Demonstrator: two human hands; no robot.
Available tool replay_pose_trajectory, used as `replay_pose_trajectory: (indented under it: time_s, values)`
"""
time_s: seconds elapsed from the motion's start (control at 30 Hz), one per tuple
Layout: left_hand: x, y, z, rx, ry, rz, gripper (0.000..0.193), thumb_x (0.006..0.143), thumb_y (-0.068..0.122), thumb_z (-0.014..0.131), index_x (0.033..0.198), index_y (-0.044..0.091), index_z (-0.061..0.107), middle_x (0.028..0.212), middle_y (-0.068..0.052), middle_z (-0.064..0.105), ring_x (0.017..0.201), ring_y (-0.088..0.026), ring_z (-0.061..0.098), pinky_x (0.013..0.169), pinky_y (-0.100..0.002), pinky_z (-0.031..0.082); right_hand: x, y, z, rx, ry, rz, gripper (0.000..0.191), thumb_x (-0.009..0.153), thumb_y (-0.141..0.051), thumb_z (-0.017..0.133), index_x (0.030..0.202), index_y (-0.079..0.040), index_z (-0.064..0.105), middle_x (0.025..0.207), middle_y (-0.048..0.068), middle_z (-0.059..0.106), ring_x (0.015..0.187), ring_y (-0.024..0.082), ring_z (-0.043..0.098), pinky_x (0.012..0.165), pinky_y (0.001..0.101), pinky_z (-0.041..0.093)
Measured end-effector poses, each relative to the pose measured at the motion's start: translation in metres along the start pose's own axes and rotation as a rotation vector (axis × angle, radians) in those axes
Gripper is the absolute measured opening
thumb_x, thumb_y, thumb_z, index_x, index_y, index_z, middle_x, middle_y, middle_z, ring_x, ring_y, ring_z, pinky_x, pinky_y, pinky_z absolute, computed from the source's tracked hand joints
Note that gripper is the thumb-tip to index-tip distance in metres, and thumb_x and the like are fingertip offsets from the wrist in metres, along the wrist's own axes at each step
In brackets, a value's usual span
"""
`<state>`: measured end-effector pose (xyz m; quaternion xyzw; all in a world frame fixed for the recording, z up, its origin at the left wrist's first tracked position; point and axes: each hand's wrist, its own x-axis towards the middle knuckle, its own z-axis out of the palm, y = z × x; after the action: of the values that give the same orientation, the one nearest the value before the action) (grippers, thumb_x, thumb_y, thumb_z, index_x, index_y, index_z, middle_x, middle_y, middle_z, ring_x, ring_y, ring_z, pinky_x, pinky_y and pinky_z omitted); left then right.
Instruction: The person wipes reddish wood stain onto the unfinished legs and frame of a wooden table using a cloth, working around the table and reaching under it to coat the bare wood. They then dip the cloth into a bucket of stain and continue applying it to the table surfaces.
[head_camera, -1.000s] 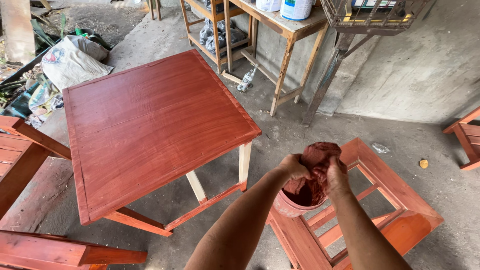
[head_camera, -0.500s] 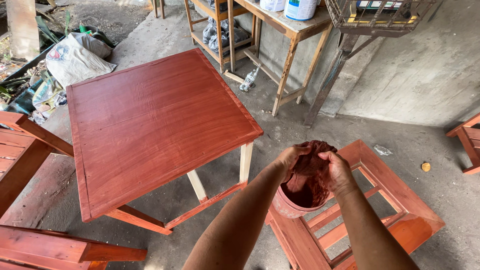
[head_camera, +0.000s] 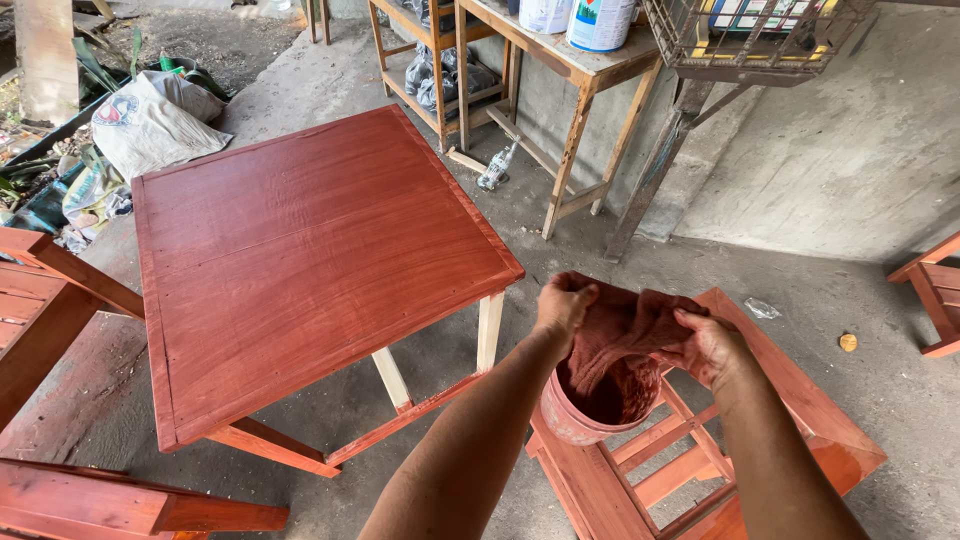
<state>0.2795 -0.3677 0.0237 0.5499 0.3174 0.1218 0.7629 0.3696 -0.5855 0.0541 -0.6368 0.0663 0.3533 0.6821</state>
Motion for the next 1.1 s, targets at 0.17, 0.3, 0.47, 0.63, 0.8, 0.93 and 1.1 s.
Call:
replay_pose_trajectory:
  time_s: [0.17,0.3,0.47,0.63,0.8,0.93,1.1]
  values:
    - [0.009,0.016,-0.017,0.087,0.087,0.236,0.032,0.086,0.015,0.08,0.113,0.002,0.068,0.096,-0.006,0.072,0.083,-0.016,0.064,0.078,-0.033,0.053,0.006,0.005,-0.029,-0.074,0.148,-0.033,0.029,0.103,-0.027,0.055,0.124,-0.01,0.063,0.117,0.013,0.073,0.103,0.025,0.071,0.092,0.0454,0.058]
    - [-0.003,0.029,-0.01,0.364,0.183,0.219,0.034,0.082,0.019,0.082,0.111,0.007,0.07,0.101,-0.008,0.076,0.091,-0.02,0.069,0.086,-0.033,0.053,-0.001,0.006,-0.028,0.204,0.14,-0.16,0.019,0.104,-0.024,0.065,0.116,-0.009,0.065,0.116,0.009,0.073,0.1,0.018,0.073,0.09,0.0368,0.06]
    - [-0.011,0.045,-0.012,0.435,0.198,0.232,0.036,0.083,0.021,0.082,0.113,0.006,0.068,0.103,-0.011,0.075,0.095,-0.024,0.07,0.088,-0.036,0.054,-0.014,0.0,-0.02,0.177,0.295,-0.292,0.011,0.095,-0.022,0.071,0.105,-0.016,0.072,0.111,0.004,0.074,0.091,0.015,0.071,0.076,0.0325,0.059]
    - [-0.009,0.057,-0.011,0.396,0.213,0.182,0.066,0.08,0.021,0.081,0.136,0.016,0.048,0.108,-0.014,0.071,0.095,-0.03,0.071,0.085,-0.042,0.061,-0.011,-0.006,-0.011,-0.322,0.605,-0.617,0.027,0.091,-0.014,0.081,0.113,-0.011,0.066,0.105,0.008,0.073,0.093,0.019,0.069,0.079,0.0298,0.058]
    - [-0.026,0.076,-0.011,0.935,-0.222,0.266,0.06,0.076,0.055,0.079,0.121,0.017,0.073,0.128,-0.012,0.064,0.117,-0.027,0.061,0.106,-0.039,0.052,-0.019,-0.016,-0.012,-0.535,0.385,-0.518,0.032,0.092,-0.024,0.083,0.115,-0.006,0.071,0.107,0.009,0.074,0.093,0.018,0.068,0.081,0.0321,0.059]
    - [-0.046,0.088,-0.006,1.359,-0.308,0.247,0.091,0.068,0.061,0.087,0.142,0.022,0.053,0.14,-0.014,0.046,0.131,-0.031,0.046,0.113,-0.042,0.04,-0.014,-0.021,-0.023,-0.674,0.313,-0.52,0.054,0.076,-0.005,0.085,0.125,-0.008,0.062,0.107,0.011,0.072,0.095,0.023,0.07,0.083,0.0346,0.06]
    - [-0.053,0.092,-0.001,1.354,-0.164,0.432,0.066,0.072,0.046,0.087,0.129,0.019,0.067,0.139,-0.011,0.053,0.125,-0.031,0.058,0.107,-0.038,0.047,0.006,-0.01,-0.045,-1.415,0.67,-0.781,0.026,0.096,-0.005,0.07,0.12,-0.011,0.079,0.11,0.019,0.075,0.103,0.034,0.07,0.096,0.0384,0.056]
